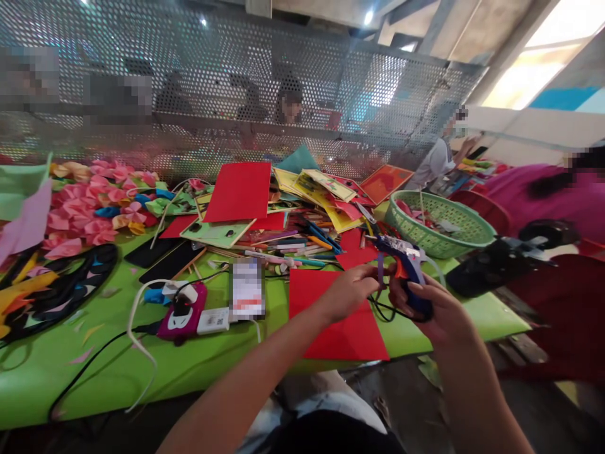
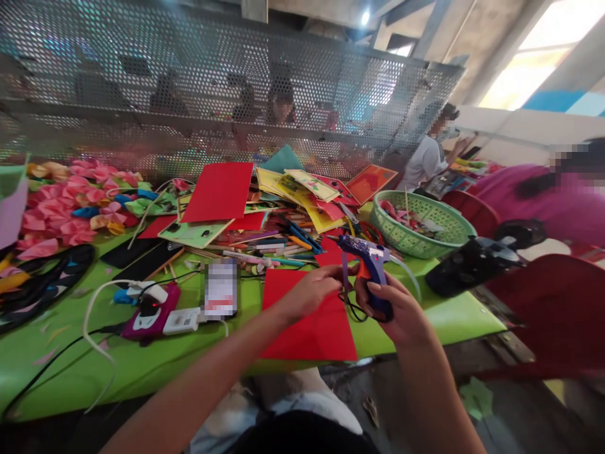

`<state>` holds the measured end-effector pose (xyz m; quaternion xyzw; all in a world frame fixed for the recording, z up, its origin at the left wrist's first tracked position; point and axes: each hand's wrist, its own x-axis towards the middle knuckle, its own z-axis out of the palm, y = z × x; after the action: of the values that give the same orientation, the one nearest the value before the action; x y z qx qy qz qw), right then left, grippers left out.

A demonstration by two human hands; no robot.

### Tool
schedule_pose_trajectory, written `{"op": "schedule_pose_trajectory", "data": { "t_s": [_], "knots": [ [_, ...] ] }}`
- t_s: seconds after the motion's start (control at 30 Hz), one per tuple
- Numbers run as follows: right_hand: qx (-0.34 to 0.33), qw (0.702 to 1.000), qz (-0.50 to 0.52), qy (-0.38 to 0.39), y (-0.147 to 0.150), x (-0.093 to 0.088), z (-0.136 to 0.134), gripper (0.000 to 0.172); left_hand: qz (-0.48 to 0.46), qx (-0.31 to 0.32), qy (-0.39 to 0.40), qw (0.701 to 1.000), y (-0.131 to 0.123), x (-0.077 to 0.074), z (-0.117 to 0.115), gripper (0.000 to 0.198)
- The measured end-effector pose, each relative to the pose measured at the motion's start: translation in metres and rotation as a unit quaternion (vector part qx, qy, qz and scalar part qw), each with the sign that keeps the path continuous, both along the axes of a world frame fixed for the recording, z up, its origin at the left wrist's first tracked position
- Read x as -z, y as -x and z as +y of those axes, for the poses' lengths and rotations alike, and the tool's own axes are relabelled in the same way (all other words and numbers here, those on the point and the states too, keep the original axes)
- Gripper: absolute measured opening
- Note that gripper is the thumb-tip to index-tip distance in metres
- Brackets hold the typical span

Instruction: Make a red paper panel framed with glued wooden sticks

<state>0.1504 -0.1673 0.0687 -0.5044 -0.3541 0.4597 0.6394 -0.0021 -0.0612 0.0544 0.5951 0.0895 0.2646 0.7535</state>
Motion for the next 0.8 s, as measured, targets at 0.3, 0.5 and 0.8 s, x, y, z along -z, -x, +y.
{"op": "schedule_pose_trajectory", "data": {
  "t_s": [0.3,0.5,0.8],
  "knots": [
    [0.054,0.998,-0.034,0.003,0.004,-0.004,-0.001,0.023,0.125,-0.129,-0.107,0.978,0.008,0.005,-0.028,0.025],
    [0.144,0.988,-0.055,-0.015,-0.015,-0.012,-0.007,0.023,0.056,0.194,-0.493,0.846,0.047,0.014,-0.064,0.050],
    [0.171,0.983,-0.066,0.015,-0.028,-0.007,-0.008,0.029,0.418,-0.249,-0.505,0.713,0.096,0.020,0.045,0.044]
  ]
}}
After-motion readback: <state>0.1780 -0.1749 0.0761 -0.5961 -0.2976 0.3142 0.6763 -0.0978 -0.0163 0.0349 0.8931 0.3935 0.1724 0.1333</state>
